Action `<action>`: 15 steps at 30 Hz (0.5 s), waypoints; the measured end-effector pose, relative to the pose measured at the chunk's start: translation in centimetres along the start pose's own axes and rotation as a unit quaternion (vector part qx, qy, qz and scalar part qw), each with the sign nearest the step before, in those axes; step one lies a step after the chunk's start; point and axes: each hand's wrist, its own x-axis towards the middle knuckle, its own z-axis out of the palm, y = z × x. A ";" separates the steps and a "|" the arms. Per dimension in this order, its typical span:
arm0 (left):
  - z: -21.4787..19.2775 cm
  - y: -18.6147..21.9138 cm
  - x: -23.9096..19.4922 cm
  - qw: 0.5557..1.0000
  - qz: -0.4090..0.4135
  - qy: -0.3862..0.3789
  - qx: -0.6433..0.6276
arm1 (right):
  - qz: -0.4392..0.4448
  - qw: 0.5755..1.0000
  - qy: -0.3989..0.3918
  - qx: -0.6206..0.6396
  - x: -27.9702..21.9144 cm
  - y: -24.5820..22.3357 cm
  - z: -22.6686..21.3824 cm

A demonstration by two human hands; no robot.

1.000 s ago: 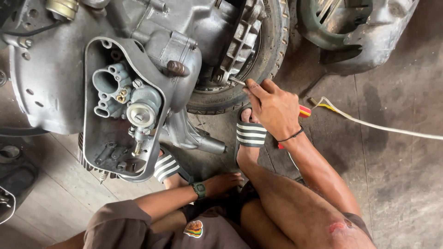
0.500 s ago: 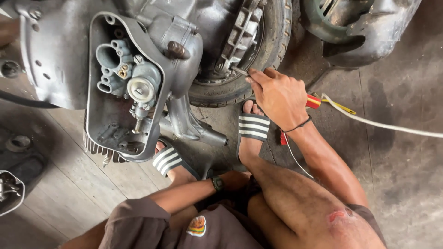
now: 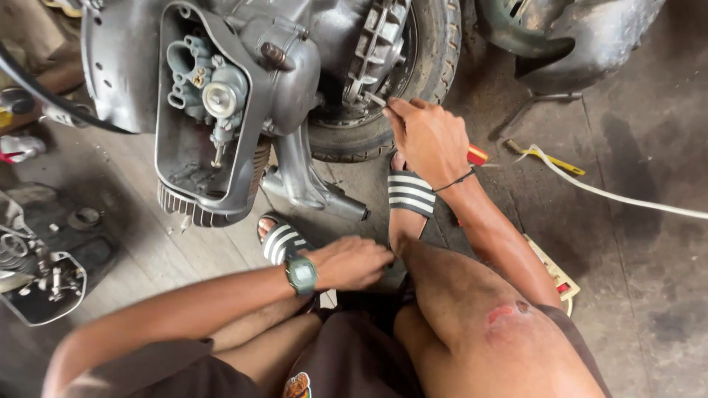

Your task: The person is using a screwdriver to remove or adjust components on a motorcycle engine while sitting on the floor.

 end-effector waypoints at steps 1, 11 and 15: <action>-2.4 0.5 0.0 0.999 0.011 0.005 0.048 | 0.008 1.000 -0.012 0.009 0.0 0.0 -0.3; -17.0 3.3 -0.9 0.985 -0.082 0.147 0.047 | 0.000 0.998 0.001 0.057 -0.4 0.5 -0.5; -16.9 1.8 1.8 0.927 -0.082 0.363 -0.051 | -0.010 0.998 0.054 0.037 -0.6 0.1 0.5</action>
